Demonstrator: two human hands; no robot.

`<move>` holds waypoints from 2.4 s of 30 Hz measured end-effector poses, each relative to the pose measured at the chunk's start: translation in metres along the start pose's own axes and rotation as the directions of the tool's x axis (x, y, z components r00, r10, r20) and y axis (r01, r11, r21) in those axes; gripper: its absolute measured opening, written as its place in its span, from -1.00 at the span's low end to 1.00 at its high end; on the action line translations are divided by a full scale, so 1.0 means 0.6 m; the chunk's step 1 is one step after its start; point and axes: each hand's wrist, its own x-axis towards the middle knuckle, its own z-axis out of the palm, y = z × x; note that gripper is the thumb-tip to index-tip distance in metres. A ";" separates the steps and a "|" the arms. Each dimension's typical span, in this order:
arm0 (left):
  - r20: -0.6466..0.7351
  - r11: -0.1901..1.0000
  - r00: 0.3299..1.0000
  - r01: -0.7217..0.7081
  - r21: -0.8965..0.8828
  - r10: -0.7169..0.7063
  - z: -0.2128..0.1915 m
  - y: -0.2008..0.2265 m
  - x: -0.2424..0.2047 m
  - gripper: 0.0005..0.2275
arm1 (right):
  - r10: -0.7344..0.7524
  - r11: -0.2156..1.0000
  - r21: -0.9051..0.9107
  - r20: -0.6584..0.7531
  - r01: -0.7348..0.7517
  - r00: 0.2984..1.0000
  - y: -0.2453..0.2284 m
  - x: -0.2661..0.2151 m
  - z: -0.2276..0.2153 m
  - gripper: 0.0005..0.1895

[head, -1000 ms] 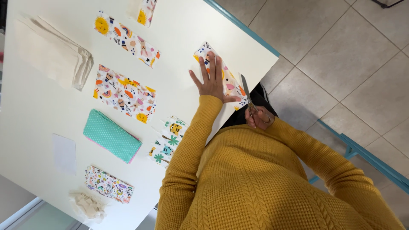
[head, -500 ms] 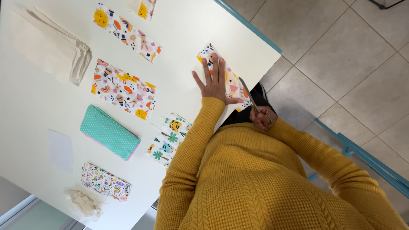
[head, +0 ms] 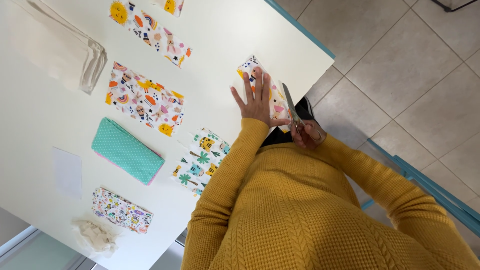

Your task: Cut rectangular pieces of patterned fabric using scissors on a white workspace.

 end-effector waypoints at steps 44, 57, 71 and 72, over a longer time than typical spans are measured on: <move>-0.081 0.989 0.990 0.102 -0.110 -0.111 -0.008 0.007 -0.007 0.16 | 0.065 0.936 -0.324 -0.232 -0.140 0.971 -0.083 0.057 0.057 -0.52; -0.089 0.987 0.989 0.108 -0.116 -0.119 -0.004 0.006 -0.007 0.15 | 0.081 0.933 -0.334 -0.162 -0.132 0.983 -0.151 0.108 0.106 -0.38; -0.021 0.983 0.994 0.099 -0.152 -0.104 -0.021 0.002 -0.008 0.33 | 0.071 0.870 -0.462 -0.225 -0.170 0.972 -0.153 0.110 0.100 -0.59; -0.022 0.983 0.994 0.100 -0.153 -0.104 -0.021 0.003 -0.008 0.33 | 0.071 0.870 -0.463 -0.224 -0.170 0.972 -0.158 0.113 0.105 -0.59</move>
